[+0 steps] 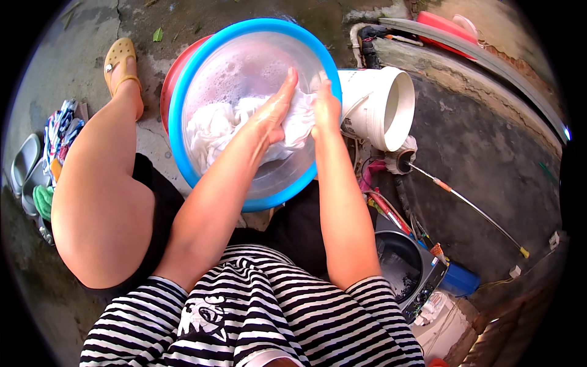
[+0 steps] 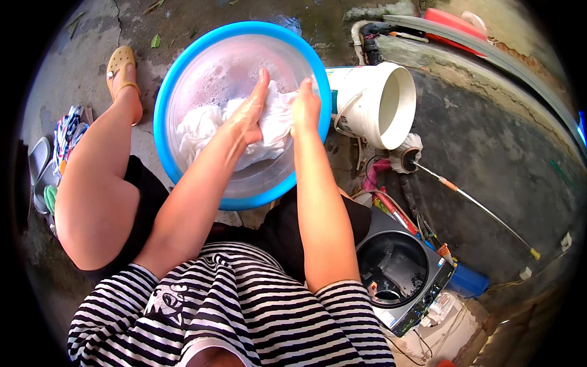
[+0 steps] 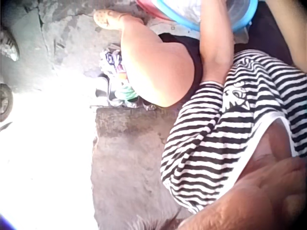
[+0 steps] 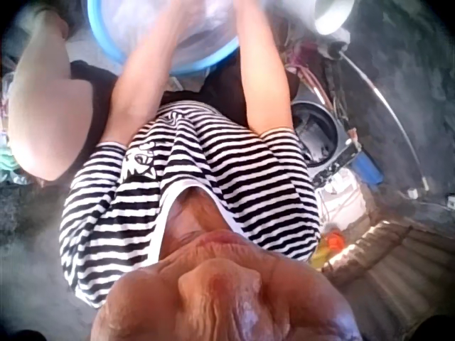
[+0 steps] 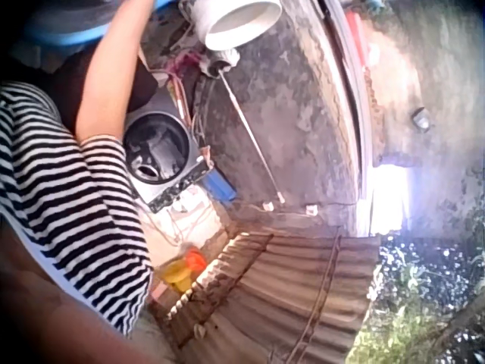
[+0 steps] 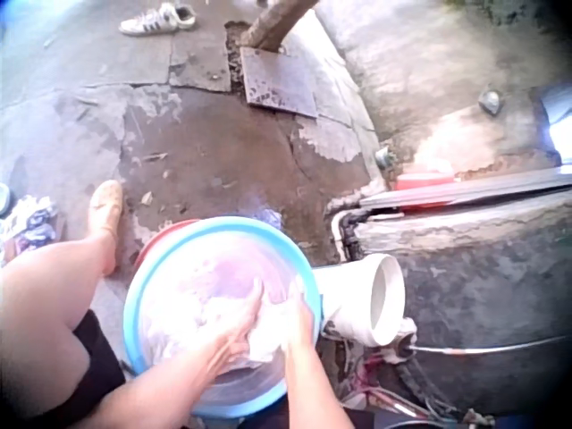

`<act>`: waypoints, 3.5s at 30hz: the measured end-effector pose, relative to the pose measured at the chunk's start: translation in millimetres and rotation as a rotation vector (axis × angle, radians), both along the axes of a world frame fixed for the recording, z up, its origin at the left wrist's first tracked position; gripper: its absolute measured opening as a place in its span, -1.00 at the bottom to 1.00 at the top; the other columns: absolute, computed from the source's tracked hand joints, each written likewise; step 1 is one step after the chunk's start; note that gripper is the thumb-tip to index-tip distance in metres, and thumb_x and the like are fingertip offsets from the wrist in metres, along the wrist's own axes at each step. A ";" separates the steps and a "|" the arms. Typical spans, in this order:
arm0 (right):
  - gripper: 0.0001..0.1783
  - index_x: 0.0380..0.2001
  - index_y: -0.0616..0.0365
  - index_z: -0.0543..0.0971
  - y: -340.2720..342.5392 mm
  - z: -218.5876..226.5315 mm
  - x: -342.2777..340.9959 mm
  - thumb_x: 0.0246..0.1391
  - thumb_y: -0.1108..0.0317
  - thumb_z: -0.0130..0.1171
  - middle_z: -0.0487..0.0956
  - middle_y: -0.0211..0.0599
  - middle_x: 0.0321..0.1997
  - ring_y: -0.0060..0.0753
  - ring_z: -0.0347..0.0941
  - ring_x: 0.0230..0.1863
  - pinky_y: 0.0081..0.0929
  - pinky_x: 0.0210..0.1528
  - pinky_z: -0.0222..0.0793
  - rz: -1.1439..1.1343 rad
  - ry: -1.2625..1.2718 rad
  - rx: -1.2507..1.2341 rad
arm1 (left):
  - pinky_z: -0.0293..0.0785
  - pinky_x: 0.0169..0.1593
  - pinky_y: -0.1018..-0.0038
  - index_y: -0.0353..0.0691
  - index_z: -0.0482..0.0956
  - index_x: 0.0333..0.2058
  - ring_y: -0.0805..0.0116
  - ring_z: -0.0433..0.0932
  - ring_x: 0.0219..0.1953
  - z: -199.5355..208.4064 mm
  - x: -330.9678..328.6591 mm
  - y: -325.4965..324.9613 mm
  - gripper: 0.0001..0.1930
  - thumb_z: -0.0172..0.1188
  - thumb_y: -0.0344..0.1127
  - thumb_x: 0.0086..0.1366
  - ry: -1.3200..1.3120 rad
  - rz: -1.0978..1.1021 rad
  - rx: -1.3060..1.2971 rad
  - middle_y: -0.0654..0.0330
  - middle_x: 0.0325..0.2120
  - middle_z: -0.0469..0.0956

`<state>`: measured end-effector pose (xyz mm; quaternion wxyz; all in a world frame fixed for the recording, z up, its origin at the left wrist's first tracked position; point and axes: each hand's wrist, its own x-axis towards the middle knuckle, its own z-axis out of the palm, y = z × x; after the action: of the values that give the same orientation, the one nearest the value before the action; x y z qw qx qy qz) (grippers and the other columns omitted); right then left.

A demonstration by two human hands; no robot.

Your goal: The person washes white clothes by hand in a blue basin filled with soapy water. They scrub various sections of the fabric against themselves and periodically lift the items to check them.

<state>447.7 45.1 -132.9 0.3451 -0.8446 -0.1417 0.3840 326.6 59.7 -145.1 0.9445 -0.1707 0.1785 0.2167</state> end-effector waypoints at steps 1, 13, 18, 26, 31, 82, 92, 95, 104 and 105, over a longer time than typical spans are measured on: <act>-0.36 -0.23 0.39 0.40 -1.3 4.7 1.1 0.12 -0.13 -0.13 0.49 0.02 -0.26 -0.19 0.45 -0.26 -0.29 -0.21 0.36 -0.176 0.235 0.224 | 0.43 -0.15 0.43 -0.34 0.38 -0.11 0.30 0.50 -0.26 -2.2 -1.5 1.9 -0.46 0.23 -0.06 0.04 0.084 0.005 0.199 0.11 -0.26 0.50; -0.50 0.06 0.35 0.21 -13.2 75.8 9.4 0.10 0.31 -0.01 0.32 -0.08 0.10 -0.14 0.21 0.14 -0.19 0.19 0.07 0.036 0.640 0.391 | 0.43 -0.16 0.53 -0.29 0.46 -0.18 0.46 0.51 -0.30 -30.8 -17.8 13.7 -0.75 0.11 -0.31 0.19 0.208 0.126 0.349 0.21 -0.33 0.54; -0.46 0.10 0.33 0.15 -7.8 68.1 0.1 0.12 0.29 -0.05 0.26 -0.07 0.15 -0.10 0.15 0.19 -0.14 0.21 0.04 -0.057 0.694 0.397 | 0.40 -0.09 0.50 -0.31 0.44 -0.12 0.44 0.49 -0.21 -44.4 -17.0 15.4 -0.73 0.02 -0.31 0.25 0.272 0.209 0.318 0.17 -0.24 0.52; -0.49 0.08 0.37 0.17 -0.6 73.6 -13.1 0.17 0.21 -0.17 0.28 -0.04 0.13 -0.10 0.18 0.17 -0.15 0.19 0.07 -0.105 0.674 0.416 | 0.29 0.01 0.49 -0.29 0.36 -0.02 0.41 0.40 -0.08 -46.8 -24.3 20.3 -0.66 -0.02 -0.28 0.27 0.447 0.291 0.396 0.13 -0.09 0.43; -0.49 0.01 0.37 0.27 0.0 72.3 -17.5 0.18 0.13 -0.15 0.35 0.00 0.05 -0.16 0.26 0.10 -0.22 0.12 0.17 0.029 0.783 0.448 | 0.10 0.12 0.39 -0.25 0.30 0.04 0.32 0.25 0.06 -9.2 -31.6 14.5 -0.40 0.19 -0.04 0.09 0.125 0.145 0.579 0.12 0.00 0.32; -0.56 -0.58 0.23 0.49 30.1 -59.8 -41.6 0.10 0.08 -0.14 0.48 0.04 -0.59 0.16 0.41 -0.47 -0.09 -0.42 0.26 0.720 -0.808 -0.162 | 0.12 -0.71 0.34 -0.31 0.49 -0.41 0.38 0.29 -0.72 -46.7 -2.3 1.2 -0.64 -0.06 -0.08 0.14 0.840 -0.052 -0.001 0.15 -0.64 0.40; -0.69 -0.55 0.25 0.52 8.7 -52.7 -36.2 -0.01 0.20 0.01 0.49 0.09 -0.44 0.13 0.42 -0.36 -0.17 -0.39 0.31 0.791 -0.674 -0.084 | 0.29 -0.46 0.45 -0.29 0.51 -0.40 0.41 0.39 -0.53 -84.1 23.0 -27.0 -0.67 0.02 -0.09 0.18 0.599 0.152 0.044 0.18 -0.51 0.48; -0.66 -0.55 0.23 0.52 7.9 -107.2 29.0 0.00 0.14 0.03 0.49 0.03 -0.53 -0.03 0.45 -0.46 -0.23 -0.40 0.32 0.381 -0.365 -0.036 | 0.30 -0.22 0.46 -0.29 0.48 -0.23 0.39 0.40 -0.28 -35.6 2.7 -4.0 -0.64 -0.02 -0.09 0.22 0.704 0.041 0.168 0.15 -0.31 0.48; -0.59 -0.56 0.29 0.50 21.7 -135.3 11.5 -0.15 0.07 0.21 0.50 -0.01 -0.55 -0.11 0.47 -0.42 -0.31 -0.32 0.32 0.807 -0.284 -0.444 | 0.33 -0.20 0.36 -0.37 0.35 -0.10 0.24 0.40 -0.19 -114.4 -11.6 3.3 -0.58 -0.02 -0.14 0.20 1.154 0.068 -0.143 0.01 -0.21 0.42; -0.62 -0.55 0.29 0.50 27.6 -133.0 17.4 -0.18 0.11 0.23 0.51 0.05 -0.51 -0.03 0.48 -0.37 -0.30 -0.31 0.33 0.829 -0.230 -0.536 | 0.34 -0.16 0.34 -0.42 0.33 -0.05 0.21 0.41 -0.14 -111.3 -14.8 2.9 -0.53 -0.01 -0.14 0.19 1.149 0.017 -0.154 -0.03 -0.14 0.41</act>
<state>465.1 72.7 -266.0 -0.0830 -0.8131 -0.3987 0.4159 311.8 62.6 -256.4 0.6792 -0.0953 0.6764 0.2685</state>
